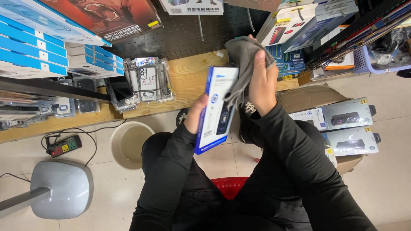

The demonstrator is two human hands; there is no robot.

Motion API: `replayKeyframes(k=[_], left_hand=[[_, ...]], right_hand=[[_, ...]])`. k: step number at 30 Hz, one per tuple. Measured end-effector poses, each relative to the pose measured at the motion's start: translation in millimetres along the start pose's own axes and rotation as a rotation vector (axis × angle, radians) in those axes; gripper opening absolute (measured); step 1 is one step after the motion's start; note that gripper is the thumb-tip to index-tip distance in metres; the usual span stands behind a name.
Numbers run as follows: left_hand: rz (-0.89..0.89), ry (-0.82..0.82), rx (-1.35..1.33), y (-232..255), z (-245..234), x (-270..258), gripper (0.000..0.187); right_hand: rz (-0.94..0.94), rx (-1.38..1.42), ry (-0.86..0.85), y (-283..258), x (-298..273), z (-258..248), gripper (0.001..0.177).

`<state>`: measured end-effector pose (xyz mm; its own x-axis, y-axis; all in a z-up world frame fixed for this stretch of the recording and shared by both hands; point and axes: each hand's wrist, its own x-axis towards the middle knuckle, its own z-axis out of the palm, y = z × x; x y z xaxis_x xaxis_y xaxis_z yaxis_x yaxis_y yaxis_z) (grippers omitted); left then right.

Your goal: The person is cleaning various phone accessory packages, such as screen protectors and cases, using a grey microfiber cloth.

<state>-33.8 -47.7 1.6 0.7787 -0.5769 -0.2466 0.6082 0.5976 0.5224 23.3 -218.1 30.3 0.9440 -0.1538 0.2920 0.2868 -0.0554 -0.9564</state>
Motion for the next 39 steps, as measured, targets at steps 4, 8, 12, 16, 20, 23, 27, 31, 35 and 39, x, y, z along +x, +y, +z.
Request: replayKeyframes(k=[4, 8, 12, 16, 20, 23, 27, 31, 35, 39], left_hand=[[0.308, 0.254, -0.282, 34, 26, -5, 0.064], [0.615, 0.333, -0.381, 65, 4, -3, 0.076], [0.596, 0.297, -0.354, 72, 24, -23, 0.078], [0.542, 0.185, -0.359, 53, -11, -12, 0.078], [0.384, -0.103, -0.329, 41, -37, 0, 0.074], [0.351, -0.168, -0.213, 27, -37, 3, 0.067], [0.336, -0.174, -0.123, 17, -19, -2, 0.058], [0.328, -0.224, -0.035, 8, -30, 4, 0.05], [0.109, -0.102, -0.006, 0, -33, 2, 0.066], [0.299, 0.092, -0.102, -32, -188, 39, 0.061]], right_hand=[[0.172, -0.083, 0.191, 60, -25, -2, 0.049], [-0.406, -0.206, -0.227, 8, -73, 39, 0.063], [-0.54, -0.423, -0.413, 11, -122, 66, 0.064], [-0.522, -0.448, -0.423, 17, -111, 67, 0.065], [-0.534, -0.401, -0.335, 20, -82, 59, 0.062], [-0.532, -0.357, -0.289, 23, -63, 48, 0.061], [-0.429, -0.284, -0.225, 19, -45, 35, 0.061], [-0.36, -0.166, -0.155, 8, -27, 23, 0.058], [-0.067, 0.08, -0.084, 12, -11, 12, 0.054], [0.562, 0.108, 0.282, -25, -11, 14, 0.104]])
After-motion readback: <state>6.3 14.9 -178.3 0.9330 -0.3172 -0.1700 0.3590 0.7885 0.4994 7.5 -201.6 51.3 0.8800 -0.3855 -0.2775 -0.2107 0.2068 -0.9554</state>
